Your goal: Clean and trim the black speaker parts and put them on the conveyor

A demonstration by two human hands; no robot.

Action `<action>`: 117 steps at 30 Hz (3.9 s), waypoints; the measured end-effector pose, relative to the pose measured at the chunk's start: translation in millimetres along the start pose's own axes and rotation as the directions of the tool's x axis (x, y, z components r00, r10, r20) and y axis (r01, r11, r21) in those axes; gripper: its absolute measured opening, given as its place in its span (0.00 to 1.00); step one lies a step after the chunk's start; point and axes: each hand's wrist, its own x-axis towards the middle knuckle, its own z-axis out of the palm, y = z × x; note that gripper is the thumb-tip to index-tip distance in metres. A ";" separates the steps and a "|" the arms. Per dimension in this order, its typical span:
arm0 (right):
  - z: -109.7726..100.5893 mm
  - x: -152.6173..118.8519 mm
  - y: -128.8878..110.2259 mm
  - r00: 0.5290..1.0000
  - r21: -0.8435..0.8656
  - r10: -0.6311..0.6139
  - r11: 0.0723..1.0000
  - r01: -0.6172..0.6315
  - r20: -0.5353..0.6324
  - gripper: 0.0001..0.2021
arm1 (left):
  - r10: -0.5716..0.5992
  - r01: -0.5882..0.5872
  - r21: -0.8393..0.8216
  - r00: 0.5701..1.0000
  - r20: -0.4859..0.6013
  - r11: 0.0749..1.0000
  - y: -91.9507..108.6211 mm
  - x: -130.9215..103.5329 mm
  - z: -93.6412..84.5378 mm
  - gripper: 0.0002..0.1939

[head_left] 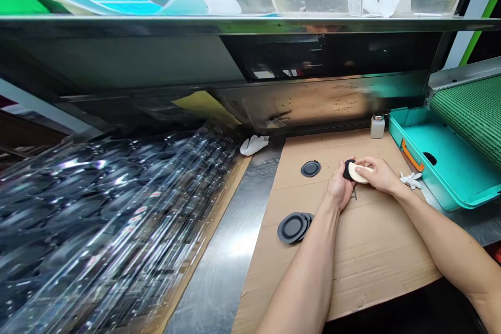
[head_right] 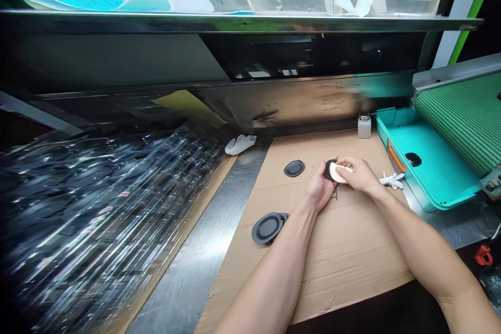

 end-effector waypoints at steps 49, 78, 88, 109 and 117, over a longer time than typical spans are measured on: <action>-87.2 -43.2 -38.4 0.958 -0.850 0.285 0.511 -0.125 0.030 0.17 | 0.197 -0.201 0.006 0.953 -0.229 0.980 3.1 1.1 1.4 0.18; -109.9 143.5 -58.2 0.940 -0.746 -0.012 0.611 -0.264 -0.342 0.16 | -0.032 0.034 -0.198 0.999 0.014 0.980 6.6 -5.7 16.2 0.19; -16.2 14.9 -28.0 0.974 -0.416 -0.227 0.883 0.216 0.022 0.14 | -0.065 0.065 -0.032 0.998 0.004 0.997 1.8 -0.5 11.3 0.30; -6.5 2.2 -17.5 0.956 -0.696 -0.224 0.656 0.293 0.192 0.12 | 0.071 -0.028 0.530 0.996 -0.062 0.848 -15.7 -4.3 6.3 0.35; 0.3 2.1 -13.7 0.954 -0.703 -0.241 0.646 0.297 0.181 0.11 | 0.062 0.006 0.497 0.991 -0.119 0.868 -14.9 -5.9 12.3 0.33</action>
